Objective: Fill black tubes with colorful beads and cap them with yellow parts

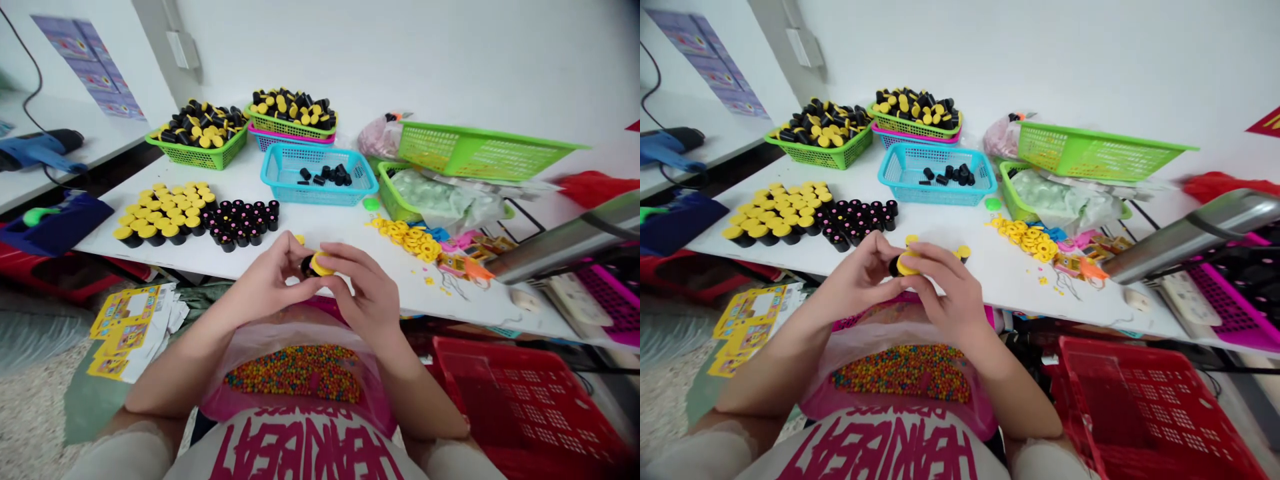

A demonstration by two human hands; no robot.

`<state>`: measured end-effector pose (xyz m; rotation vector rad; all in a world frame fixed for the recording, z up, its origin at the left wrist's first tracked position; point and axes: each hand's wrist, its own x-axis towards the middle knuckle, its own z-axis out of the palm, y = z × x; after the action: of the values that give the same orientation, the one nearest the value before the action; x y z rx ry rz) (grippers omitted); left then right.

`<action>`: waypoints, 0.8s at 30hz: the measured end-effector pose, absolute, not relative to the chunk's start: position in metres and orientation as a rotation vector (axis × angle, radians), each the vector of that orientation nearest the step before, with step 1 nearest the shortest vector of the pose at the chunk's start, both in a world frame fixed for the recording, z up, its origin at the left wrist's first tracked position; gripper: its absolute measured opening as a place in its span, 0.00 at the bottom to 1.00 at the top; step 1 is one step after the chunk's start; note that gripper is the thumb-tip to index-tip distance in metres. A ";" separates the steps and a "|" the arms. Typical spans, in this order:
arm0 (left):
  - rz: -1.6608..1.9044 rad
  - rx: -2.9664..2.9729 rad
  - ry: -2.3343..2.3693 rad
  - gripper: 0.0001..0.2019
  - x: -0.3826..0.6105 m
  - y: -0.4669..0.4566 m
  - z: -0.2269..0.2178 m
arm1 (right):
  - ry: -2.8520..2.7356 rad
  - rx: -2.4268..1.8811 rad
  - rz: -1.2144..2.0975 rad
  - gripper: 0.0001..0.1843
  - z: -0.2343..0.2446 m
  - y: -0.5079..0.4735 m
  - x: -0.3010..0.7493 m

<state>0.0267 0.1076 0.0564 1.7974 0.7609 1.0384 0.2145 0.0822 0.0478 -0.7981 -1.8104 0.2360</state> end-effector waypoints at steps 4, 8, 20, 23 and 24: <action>1.094 1.665 0.550 0.13 0.032 0.095 0.042 | -1.929 -0.692 0.219 0.26 0.041 0.079 0.218; 1.109 1.565 0.606 0.13 0.035 0.086 0.028 | -1.914 -0.643 0.215 0.30 0.037 0.081 0.217; 0.982 0.622 0.516 0.15 0.059 0.083 0.025 | -1.974 -0.498 0.581 0.32 0.012 0.092 0.209; 0.928 0.549 0.517 0.13 0.064 0.081 0.031 | -1.904 -0.489 0.530 0.26 0.006 0.092 0.199; 0.919 0.539 0.509 0.14 0.064 0.081 0.031 | -1.867 -0.509 0.500 0.26 0.005 0.091 0.197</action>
<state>0.0643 0.0811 0.0311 0.5389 0.5094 0.9186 0.1973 0.0910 0.0051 -0.5085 -1.8674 0.5000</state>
